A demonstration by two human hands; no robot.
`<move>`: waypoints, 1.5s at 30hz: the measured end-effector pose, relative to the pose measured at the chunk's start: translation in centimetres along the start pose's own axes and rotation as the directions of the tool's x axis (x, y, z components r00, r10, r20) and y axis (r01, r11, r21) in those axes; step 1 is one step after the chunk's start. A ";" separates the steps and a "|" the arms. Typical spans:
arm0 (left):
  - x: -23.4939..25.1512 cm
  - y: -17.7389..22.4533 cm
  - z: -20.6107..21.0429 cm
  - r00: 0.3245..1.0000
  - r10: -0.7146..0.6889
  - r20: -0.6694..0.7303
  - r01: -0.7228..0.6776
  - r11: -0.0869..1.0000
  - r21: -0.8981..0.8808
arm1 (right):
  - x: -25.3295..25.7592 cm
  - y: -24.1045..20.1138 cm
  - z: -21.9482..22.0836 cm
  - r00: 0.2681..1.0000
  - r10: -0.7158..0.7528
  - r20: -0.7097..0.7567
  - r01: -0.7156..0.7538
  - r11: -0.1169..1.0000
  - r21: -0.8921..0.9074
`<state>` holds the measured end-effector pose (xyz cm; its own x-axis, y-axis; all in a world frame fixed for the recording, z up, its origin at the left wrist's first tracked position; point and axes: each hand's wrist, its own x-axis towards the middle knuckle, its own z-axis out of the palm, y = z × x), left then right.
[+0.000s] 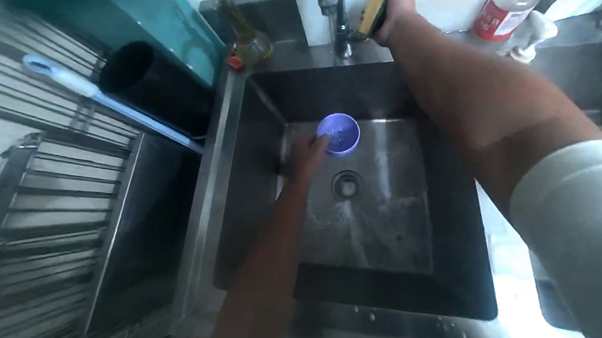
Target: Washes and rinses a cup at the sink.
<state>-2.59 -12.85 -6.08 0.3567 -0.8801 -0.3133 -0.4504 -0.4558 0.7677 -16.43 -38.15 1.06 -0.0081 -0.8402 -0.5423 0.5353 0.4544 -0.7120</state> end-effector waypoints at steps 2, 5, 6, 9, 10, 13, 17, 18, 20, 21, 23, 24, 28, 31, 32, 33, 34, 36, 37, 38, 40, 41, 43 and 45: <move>-1.2 0.1 -0.2 1.000 -0.019 -0.024 0.020 1.000 0.019 | 0.3 0.2 0.3 1.000 -0.020 -0.001 0.020 0.999 -0.035; -2.8 -0.1 -0.8 1.000 0.002 -0.029 0.001 0.996 0.084 | -0.3 1.7 -1.0 0.990 -0.118 0.073 0.133 0.957 -0.257; -3.4 -0.2 -1.0 1.000 0.006 -0.015 -0.004 0.995 0.105 | -1.3 2.3 -2.0 0.988 -0.112 0.110 0.144 0.922 -0.360; -5.3 0.2 -1.1 0.999 0.024 0.029 -0.030 0.969 0.245 | -6.7 3.8 -6.1 0.988 0.025 0.155 0.066 0.830 -0.554; -5.9 0.4 -0.8 0.998 0.028 0.051 -0.044 0.941 0.337 | -8.3 4.3 -8.1 0.985 0.068 0.160 0.042 0.803 -0.595; -7.4 1.1 0.7 0.987 0.036 0.158 -0.124 0.797 0.591 | -12.9 4.0 -14.0 0.973 0.168 0.160 -0.014 0.732 -0.681; -10.0 1.9 4.1 0.942 0.026 0.334 -0.301 0.507 0.808 | -17.4 0.4 -21.7 0.960 0.201 0.194 0.012 0.663 -0.748; -10.6 1.7 5.0 0.926 0.041 0.375 -0.354 0.433 0.829 | -18.4 -0.8 -23.8 0.963 0.182 0.198 0.043 0.622 -0.782; -11.6 1.6 6.8 0.906 0.039 0.422 -0.414 0.291 0.862 | -19.8 -2.9 -28.4 0.967 0.153 0.202 0.093 0.529 -0.844; -12.1 1.9 7.7 0.908 0.015 0.418 -0.411 0.216 0.886 | -20.2 -3.9 -31.0 0.969 0.146 0.200 0.106 0.486 -0.868; -13.0 3.3 8.9 0.929 -0.011 0.371 -0.367 0.119 0.922 | -20.4 -5.7 -36.0 0.971 0.106 0.215 0.157 0.398 -0.904; -13.6 4.1 9.3 0.940 -0.027 0.341 -0.338 0.075 0.938 | -20.5 -6.5 -38.4 0.969 0.092 0.228 0.185 0.338 -0.923; -16.5 7.2 9.7 0.973 -0.054 0.225 -0.231 -0.145 0.962 | -21.2 -9.6 -47.2 0.962 0.060 0.265 0.251 0.179 -0.951; -19.9 11.9 9.1 0.987 -0.038 0.157 -0.161 -0.109 0.981 | -22.7 -12.0 -51.3 0.974 -0.037 0.225 0.228 0.078 -0.971; -21.2 13.5 8.9 0.991 -0.014 0.136 -0.137 -0.085 0.987 | -23.1 -12.8 -52.2 0.971 -0.082 0.226 0.230 0.048 -0.972; -22.6 14.7 8.6 0.993 0.020 0.118 -0.116 -0.062 0.991 | -23.6 -13.5 -52.8 0.964 -0.123 0.234 0.238 0.018 -0.971; -23.9 15.6 8.4 0.994 0.057 0.095 -0.093 -0.046 0.995 | -24.1 -14.1 -53.2 0.958 -0.147 0.246 0.247 -0.009 -0.969; -26.2 16.7 8.3 0.991 0.120 0.061 -0.060 -0.015 0.998 | -24.6 -14.6 -54.0 0.947 -0.148 0.284 0.278 -0.065 -0.958; -27.1 16.9 8.4 0.991 0.127 0.044 -0.043 -0.008 0.999 | -24.4 -14.4 -54.3 0.946 -0.131 0.298 0.287 -0.094 -0.953; -27.8 17.0 8.6 0.991 0.127 0.028 -0.028 -0.005 1.000 | -24.1 -13.9 -54.8 0.946 -0.090 0.310 0.298 -0.123 -0.947; -29.0 17.0 8.9 0.992 0.126 0.001 -0.002 0.005 1.000 | -22.9 -12.6 -55.9 0.949 0.028 0.314 0.314 -0.167 -0.935; -29.5 17.1 8.9 0.990 0.140 -0.006 0.003 0.020 1.000 | -22.3 -11.9 -56.4 0.949 0.076 0.305 0.314 -0.181 -0.932; -30.7 17.3 9.0 0.982 0.188 -0.023 0.011 0.067 0.998 | -21.7 -11.3 -57.1 0.949 0.122 0.292 0.312 -0.216 -0.925; -31.8 17.9 8.8 0.973 0.226 -0.037 0.016 0.093 0.996 | -21.2 -11.6 -57.1 0.945 0.133 0.300 0.325 -0.254 -0.911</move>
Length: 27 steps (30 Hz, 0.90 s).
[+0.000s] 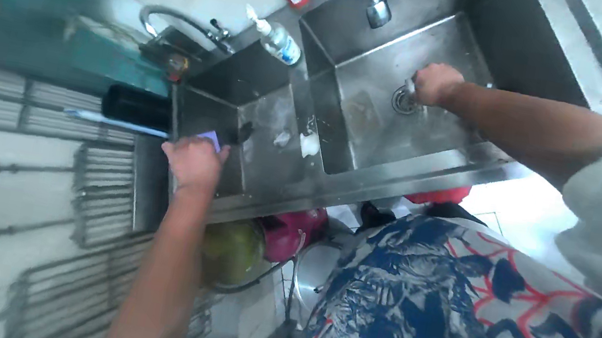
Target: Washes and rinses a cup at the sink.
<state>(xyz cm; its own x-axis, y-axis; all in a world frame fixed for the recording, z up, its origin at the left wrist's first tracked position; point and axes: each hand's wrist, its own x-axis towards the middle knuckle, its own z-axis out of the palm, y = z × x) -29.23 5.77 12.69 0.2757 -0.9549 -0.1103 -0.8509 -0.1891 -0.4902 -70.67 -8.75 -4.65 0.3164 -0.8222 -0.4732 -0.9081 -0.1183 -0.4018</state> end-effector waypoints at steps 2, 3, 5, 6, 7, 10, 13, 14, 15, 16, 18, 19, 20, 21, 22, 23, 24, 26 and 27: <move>-0.6 0.0 -1.4 1.000 -0.027 -0.002 0.027 1.000 -0.010 | 0.2 -0.4 -1.5 0.999 -0.010 -0.043 0.009 1.000 -0.019; -0.8 -0.2 -1.8 0.999 -0.033 -0.025 0.032 0.999 -0.026 | 0.2 -0.9 -2.4 0.997 -0.023 -0.078 0.021 1.000 -0.018; -1.3 -0.9 -2.3 0.996 -0.045 -0.078 0.040 0.996 -0.074 | -0.5 -2.5 -4.5 0.981 -0.073 -0.182 0.073 0.997 -0.006; -1.6 -1.2 -2.5 0.993 -0.052 -0.106 0.041 0.994 -0.104 | -1.2 -3.4 -5.6 0.960 -0.116 -0.256 0.119 0.993 -0.002; -1.9 -1.4 -2.7 0.990 -0.060 -0.128 0.042 0.989 -0.139 | -2.1 -4.5 -6.8 0.931 -0.163 -0.328 0.173 0.985 0.001; -2.9 -1.6 -2.5 0.983 -0.064 -0.175 0.017 0.966 -0.260 | -4.9 -6.8 -9.1 0.793 -0.292 -0.535 0.361 0.932 0.028; -3.2 -1.1 -1.4 0.990 -0.038 -0.139 -0.017 0.928 -0.372 | -4.5 -5.8 -5.2 0.707 -0.325 -0.628 0.419 0.908 0.001; -3.1 -0.9 -1.0 0.994 -0.021 -0.107 -0.023 0.919 -0.393 | -3.4 -4.3 -2.7 0.788 -0.305 -0.534 0.335 0.941 -0.044; -3.2 -0.8 -0.5 0.997 0.003 -0.078 -0.035 0.910 -0.413 | -2.0 -2.6 0.0 0.911 -0.215 -0.351 0.194 0.976 -0.096; -3.4 -0.7 0.1 0.998 0.026 -0.048 -0.045 0.901 -0.432 | -1.1 -0.9 2.7 0.983 -0.079 -0.166 0.052 0.986 -0.160; -3.3 -1.0 0.7 0.997 0.050 -0.053 -0.069 0.880 -0.471 | 0.3 0.6 4.4 0.991 0.134 0.003 -0.132 0.978 -0.160; -3.2 -1.3 1.0 0.997 0.051 -0.064 -0.076 0.868 -0.491 | 1.1 0.9 4.1 0.990 0.144 -0.002 -0.144 0.984 -0.107; -3.3 -1.4 1.5 0.995 0.060 -0.074 -0.090 0.854 -0.512 | 1.6 1.2 3.9 0.992 0.122 -0.022 -0.123 0.991 -0.056; -3.4 -1.5 1.9 0.995 0.074 -0.071 -0.101 0.843 -0.529 | 1.8 1.5 3.7 0.994 0.094 -0.049 -0.094 0.995 -0.015; -3.3 -1.5 2.2 0.994 0.086 -0.068 -0.109 0.833 -0.543 | 2.1 1.2 3.0 0.994 0.080 -0.074 -0.079 0.997 0.027; -3.1 -1.6 2.5 0.993 0.094 -0.072 -0.118 0.820 -0.559 | 2.1 0.6 2.2 0.992 0.091 -0.088 -0.085 0.993 0.077; -3.0 -1.5 2.8 0.992 0.100 -0.078 -0.127 0.801 -0.586 | 2.2 0.2 1.8 0.989 0.113 -0.098 -0.099 0.986 0.135; -3.0 -1.3 3.3 0.990 0.097 -0.100 -0.139 0.748 -0.650 | 2.3 -0.9 1.5 0.980 0.172 -0.097 -0.136 0.943 0.305; -3.0 -1.2 3.6 0.988 0.095 -0.125 -0.156 0.713 -0.683 | 1.9 -1.8 1.4 0.976 0.200 -0.085 -0.151 0.905 0.397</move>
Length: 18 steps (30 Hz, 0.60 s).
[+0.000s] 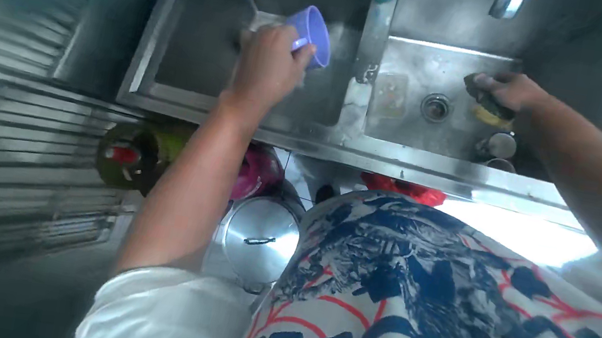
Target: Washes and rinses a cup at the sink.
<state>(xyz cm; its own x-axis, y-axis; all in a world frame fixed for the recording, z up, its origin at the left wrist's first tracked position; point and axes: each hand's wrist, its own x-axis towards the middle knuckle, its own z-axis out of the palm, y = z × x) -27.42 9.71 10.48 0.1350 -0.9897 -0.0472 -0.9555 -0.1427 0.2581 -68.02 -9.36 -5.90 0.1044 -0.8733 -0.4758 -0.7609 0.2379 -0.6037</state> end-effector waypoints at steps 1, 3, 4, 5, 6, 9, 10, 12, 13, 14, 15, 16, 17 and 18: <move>-0.1 -0.1 0.3 1.000 0.021 -0.020 -0.022 0.999 -0.050 | -1.0 -1.1 0.3 0.999 0.035 0.009 -0.036 0.994 0.103; -0.5 -0.3 0.9 0.997 0.054 -0.052 -0.063 0.983 -0.175 | -3.3 -3.5 1.0 0.994 0.085 0.070 -0.103 0.941 0.321; -0.8 -0.3 1.4 0.995 0.070 -0.076 -0.086 0.971 -0.224 | -4.5 -4.5 1.3 0.990 0.095 0.106 -0.131 0.904 0.408; -1.1 -0.3 1.9 0.989 0.094 -0.111 -0.121 0.957 -0.265 | -5.5 -5.3 1.6 0.988 0.091 0.121 -0.139 0.867 0.479; -1.4 -0.3 2.5 0.980 0.124 -0.154 -0.165 0.940 -0.299 | -6.5 -5.8 1.8 0.989 0.073 0.126 -0.130 0.832 0.539; -1.8 0.2 4.5 0.926 0.204 -0.316 -0.312 0.887 -0.341 | -8.4 -6.7 1.5 0.992 -0.034 0.124 -0.056 0.755 0.653; -1.9 0.3 5.3 0.899 0.229 -0.373 -0.361 0.869 -0.338 | -8.9 -6.8 1.4 0.992 -0.093 0.090 0.010 0.751 0.660; -1.9 0.8 6.5 0.857 0.265 -0.442 -0.432 0.838 -0.334 | -9.9 -7.2 1.0 0.978 -0.210 0.004 0.164 0.777 0.607; -1.9 1.0 7.1 0.834 0.278 -0.476 -0.462 0.824 -0.328 | -10.2 -7.2 0.8 0.965 -0.261 -0.041 0.239 0.798 0.553; -1.8 1.2 7.6 0.815 0.288 -0.503 -0.490 0.806 -0.332 | -10.6 -7.2 0.6 0.952 -0.297 -0.079 0.296 0.818 0.492; -1.8 1.3 8.0 0.795 0.298 -0.528 -0.519 0.785 -0.339 | -10.9 -7.1 0.4 0.941 -0.322 -0.107 0.335 0.836 0.434; -1.6 1.5 8.3 0.778 0.305 -0.549 -0.546 0.761 -0.351 | -11.1 -6.9 0.4 0.934 -0.336 -0.117 0.355 0.849 0.391; -1.5 1.5 8.7 0.768 0.309 -0.561 -0.567 0.736 -0.370 | -11.2 -6.5 0.5 0.932 -0.341 -0.122 0.362 0.855 0.372; -1.5 1.6 9.0 0.765 0.309 -0.565 -0.579 0.713 -0.394 | -11.2 -6.0 0.7 0.931 -0.343 -0.125 0.365 0.858 0.362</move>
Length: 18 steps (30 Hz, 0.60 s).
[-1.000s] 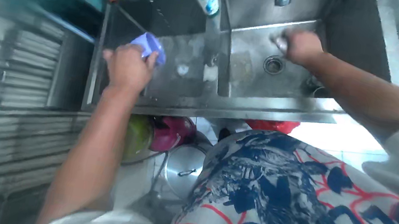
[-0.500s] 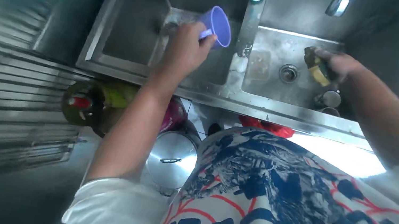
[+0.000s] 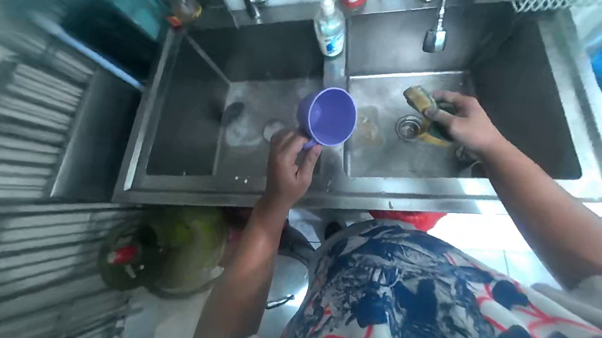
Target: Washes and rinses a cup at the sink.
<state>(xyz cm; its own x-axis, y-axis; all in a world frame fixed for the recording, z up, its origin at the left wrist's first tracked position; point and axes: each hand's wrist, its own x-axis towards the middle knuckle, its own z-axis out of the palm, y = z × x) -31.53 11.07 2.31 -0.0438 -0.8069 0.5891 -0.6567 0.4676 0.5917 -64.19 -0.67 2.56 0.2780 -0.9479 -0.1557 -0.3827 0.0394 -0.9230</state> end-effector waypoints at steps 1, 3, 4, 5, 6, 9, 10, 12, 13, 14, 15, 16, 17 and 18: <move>-0.1 0.0 0.2 1.000 -0.007 -0.009 0.007 0.999 -0.042 | -0.3 0.6 -0.1 1.000 -0.001 0.001 0.001 1.000 -0.002; -0.1 0.2 0.6 0.999 -0.012 -0.043 0.006 0.990 -0.140 | -0.8 1.7 -0.2 1.000 0.012 0.008 -0.012 1.000 0.027; -0.1 0.4 0.7 0.998 -0.012 -0.059 0.000 0.981 -0.193 | -1.1 2.3 -0.3 1.000 0.020 0.010 -0.021 0.999 0.043; -0.1 0.6 0.8 0.997 -0.013 -0.073 -0.005 0.970 -0.241 | -1.4 2.8 -0.4 1.000 0.027 0.010 -0.027 0.998 0.052; -0.1 0.9 1.0 0.997 -0.021 -0.078 -0.002 0.958 -0.285 | -1.6 3.4 -0.5 0.999 0.031 0.009 -0.032 0.998 0.055; 0.1 1.6 1.4 0.995 -0.041 -0.089 0.006 0.933 -0.361 | -2.2 4.7 -1.0 0.998 0.054 0.015 -0.055 0.997 0.053; 0.3 1.8 1.6 0.994 -0.043 -0.098 0.005 0.932 -0.363 | -2.3 5.0 -1.2 0.998 0.057 0.009 -0.057 0.997 0.053; 0.5 2.1 1.9 0.991 -0.047 -0.123 -0.002 0.929 -0.370 | -2.6 5.5 -1.5 0.997 0.072 -0.002 -0.072 0.996 0.057; 0.7 2.3 2.1 0.990 -0.052 -0.135 -0.002 0.928 -0.373 | -2.8 5.6 -1.6 0.997 0.079 -0.004 -0.079 0.995 0.062; 0.8 2.5 2.2 0.988 -0.058 -0.143 0.001 0.928 -0.371 | -2.9 5.7 -1.7 0.996 0.083 -0.006 -0.083 0.994 0.066; 0.9 2.7 2.3 0.987 -0.062 -0.146 0.004 0.930 -0.367 | -2.9 5.9 -1.8 0.996 0.088 -0.009 -0.087 0.994 0.070; 1.0 2.9 2.4 0.987 -0.059 -0.148 0.003 0.936 -0.352 | -3.0 6.0 -1.9 0.995 0.094 -0.010 -0.093 0.993 0.077; 1.1 3.0 2.5 0.988 -0.042 -0.148 -0.008 0.948 -0.319 | -3.1 6.1 -2.0 0.995 0.098 -0.013 -0.097 0.992 0.080; 1.1 3.0 2.5 0.989 -0.008 -0.148 -0.029 0.969 -0.247 | -3.1 6.2 -2.1 0.995 0.095 -0.020 -0.093 0.992 0.083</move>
<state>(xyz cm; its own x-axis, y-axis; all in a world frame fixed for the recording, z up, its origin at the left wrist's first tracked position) -35.49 10.70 3.35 0.0737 -0.7481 0.6595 -0.4490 0.5656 0.6917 -69.24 1.87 -1.94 0.2224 -0.9461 -0.2356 -0.3325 0.1536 -0.9305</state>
